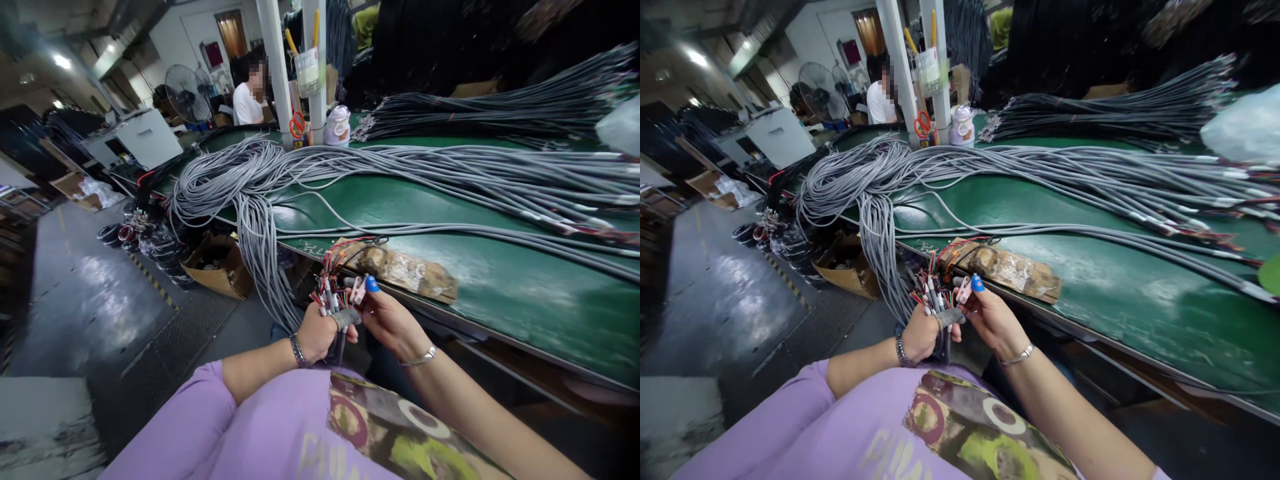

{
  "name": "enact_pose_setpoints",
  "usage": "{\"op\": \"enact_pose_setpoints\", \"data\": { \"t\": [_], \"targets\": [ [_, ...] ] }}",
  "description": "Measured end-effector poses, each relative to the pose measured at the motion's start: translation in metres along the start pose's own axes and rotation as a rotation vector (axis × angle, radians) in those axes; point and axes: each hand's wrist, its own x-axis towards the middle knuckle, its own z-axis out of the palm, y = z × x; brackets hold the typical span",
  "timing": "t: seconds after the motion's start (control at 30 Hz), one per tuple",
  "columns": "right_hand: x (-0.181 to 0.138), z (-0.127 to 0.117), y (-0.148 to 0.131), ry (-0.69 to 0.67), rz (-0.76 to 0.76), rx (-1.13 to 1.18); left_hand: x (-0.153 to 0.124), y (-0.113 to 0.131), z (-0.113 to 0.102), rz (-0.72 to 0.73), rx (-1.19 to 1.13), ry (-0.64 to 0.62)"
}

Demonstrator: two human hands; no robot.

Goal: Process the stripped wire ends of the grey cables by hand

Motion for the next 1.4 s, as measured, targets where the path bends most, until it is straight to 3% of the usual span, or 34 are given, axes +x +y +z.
{"op": "enact_pose_setpoints", "data": {
  "t": [0.27, 0.43, 0.57, 0.73, 0.83, 1.07, 1.4],
  "targets": [
    [-0.012, -0.005, -0.003, -0.071, 0.070, 0.026, -0.010, 0.000, -0.007, 0.021, 0.006, 0.017],
    [-0.031, -0.013, 0.004, -0.139, 0.121, -0.085, -0.015, -0.006, -0.016, 0.067, 0.054, 0.073],
    [-0.043, -0.005, 0.009, -0.114, -0.020, -0.215, -0.015, -0.008, -0.018, 0.053, 0.105, 0.083],
    [-0.044, 0.004, 0.008, -0.052, -0.146, -0.371, -0.018, -0.005, -0.018, 0.038, 0.100, 0.003],
    [-0.041, 0.005, 0.010, -0.078, -0.100, -0.301, -0.019, -0.004, -0.019, 0.055, 0.097, -0.024],
    [-0.020, -0.005, 0.003, -0.065, 0.084, 0.025, -0.014, 0.000, -0.014, 0.128, -0.027, 0.075],
    [0.000, 0.005, -0.005, 0.044, -0.005, 0.074, -0.002, 0.005, 0.000, 0.069, -0.025, 0.148]
  ]
}}
